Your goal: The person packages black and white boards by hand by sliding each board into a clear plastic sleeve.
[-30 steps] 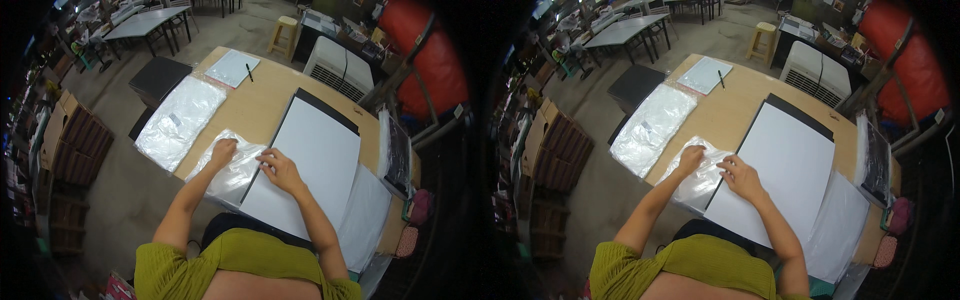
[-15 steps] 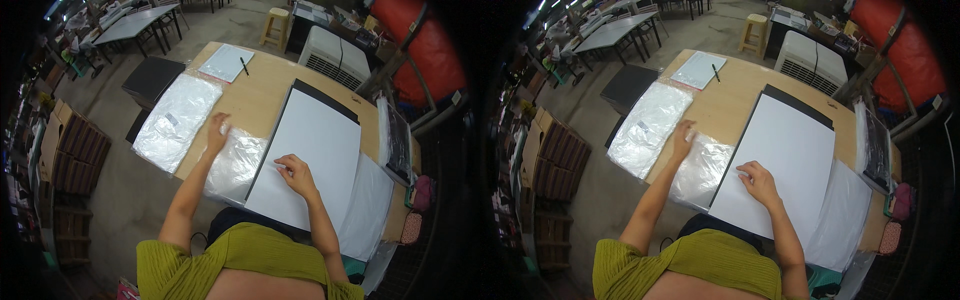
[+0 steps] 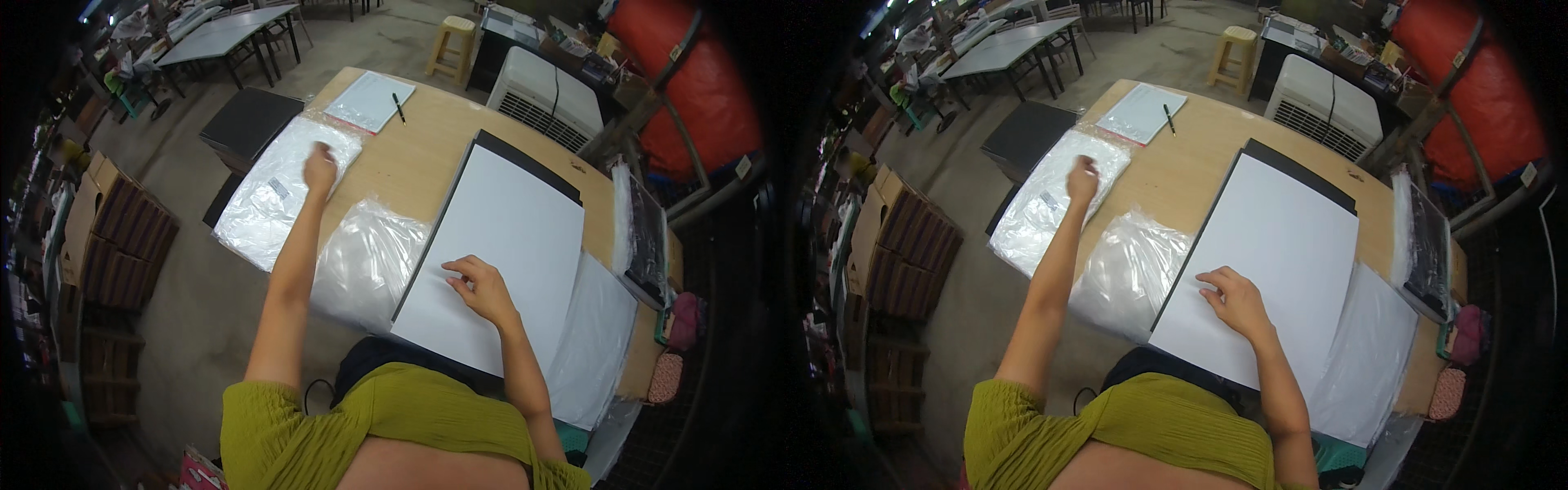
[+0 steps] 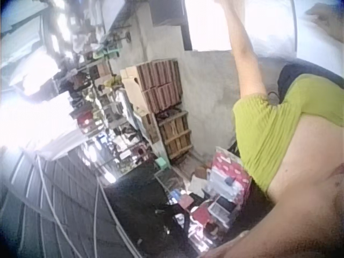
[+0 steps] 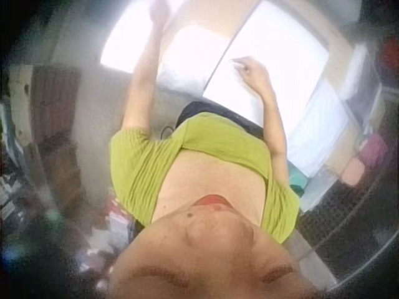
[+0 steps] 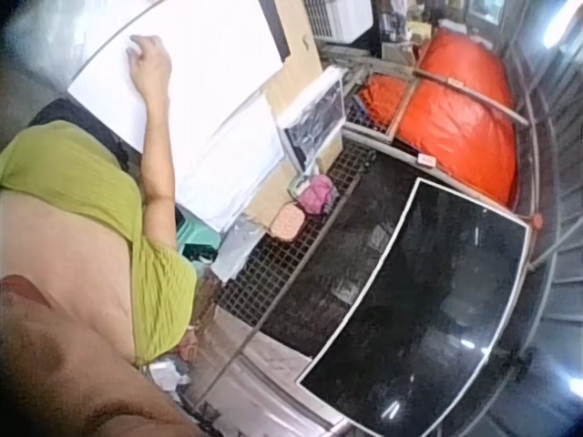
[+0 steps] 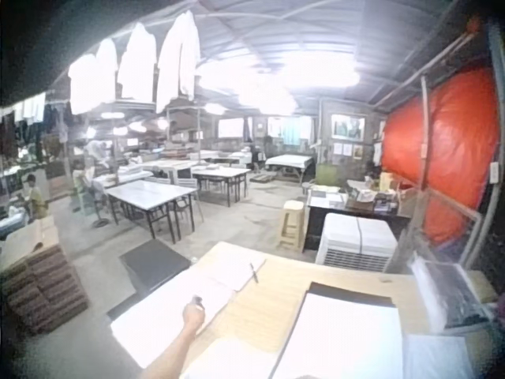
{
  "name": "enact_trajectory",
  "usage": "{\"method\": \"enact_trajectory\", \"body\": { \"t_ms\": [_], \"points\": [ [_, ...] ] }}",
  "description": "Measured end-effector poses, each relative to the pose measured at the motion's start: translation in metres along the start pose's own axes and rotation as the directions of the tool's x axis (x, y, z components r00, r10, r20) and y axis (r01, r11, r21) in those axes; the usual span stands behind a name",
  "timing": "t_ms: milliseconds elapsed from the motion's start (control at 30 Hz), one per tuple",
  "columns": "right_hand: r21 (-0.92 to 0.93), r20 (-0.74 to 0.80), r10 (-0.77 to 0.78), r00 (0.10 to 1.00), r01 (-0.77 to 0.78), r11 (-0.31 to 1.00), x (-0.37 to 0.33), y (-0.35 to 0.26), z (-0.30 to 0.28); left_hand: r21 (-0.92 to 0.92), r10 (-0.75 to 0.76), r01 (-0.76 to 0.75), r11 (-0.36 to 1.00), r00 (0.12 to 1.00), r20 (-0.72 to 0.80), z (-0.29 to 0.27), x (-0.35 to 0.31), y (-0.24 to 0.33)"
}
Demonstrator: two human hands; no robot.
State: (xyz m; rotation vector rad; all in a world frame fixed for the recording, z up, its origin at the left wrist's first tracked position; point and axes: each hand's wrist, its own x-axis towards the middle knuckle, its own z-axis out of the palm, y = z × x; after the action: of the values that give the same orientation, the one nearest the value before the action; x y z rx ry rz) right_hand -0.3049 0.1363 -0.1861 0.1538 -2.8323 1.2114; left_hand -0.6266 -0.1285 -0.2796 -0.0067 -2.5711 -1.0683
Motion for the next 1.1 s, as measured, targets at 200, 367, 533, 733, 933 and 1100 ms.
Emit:
{"method": "enact_trajectory", "body": {
  "t_ms": [200, 367, 533, 733, 933, 1100],
  "points": [
    [-0.020, -0.016, 0.014, 1.000, -0.014, 1.000, -0.008, 0.008, -0.007, -0.306, 0.424, -0.344, 0.888, 0.870, 0.251, 0.032, -0.057, 0.003],
    [-0.002, -0.011, 0.021, 1.000, -0.021, 1.000, -0.008, 0.011, -0.009, 0.035, 0.388, -0.488, 0.872, 0.733, 0.559, 0.040, -0.145, 0.005],
    [-0.022, 0.043, -0.023, 0.999, 0.024, 0.999, 0.007, 0.012, -0.005, 0.036, 0.511, -0.588, 0.808, 0.730, 0.454, 0.007, -0.144, 0.023],
    [-0.101, 0.024, -0.117, 0.993, 0.119, 0.988, 0.062, 0.036, 0.023, 0.032, 0.617, -0.677, 0.736, 0.689, 0.381, -0.012, -0.134, 0.052],
    [-0.019, -0.010, -0.101, 0.995, 0.101, 0.995, 0.131, 0.066, 0.058, -0.519, 0.076, 0.285, 0.806, 0.820, 0.567, -0.044, -0.118, 0.052],
    [0.419, 0.247, 0.089, 0.965, -0.189, 0.888, 0.163, 0.059, 0.063, -0.601, 0.228, 0.282, 0.748, 0.741, 0.631, -0.071, -0.100, 0.069]
  ]
}}
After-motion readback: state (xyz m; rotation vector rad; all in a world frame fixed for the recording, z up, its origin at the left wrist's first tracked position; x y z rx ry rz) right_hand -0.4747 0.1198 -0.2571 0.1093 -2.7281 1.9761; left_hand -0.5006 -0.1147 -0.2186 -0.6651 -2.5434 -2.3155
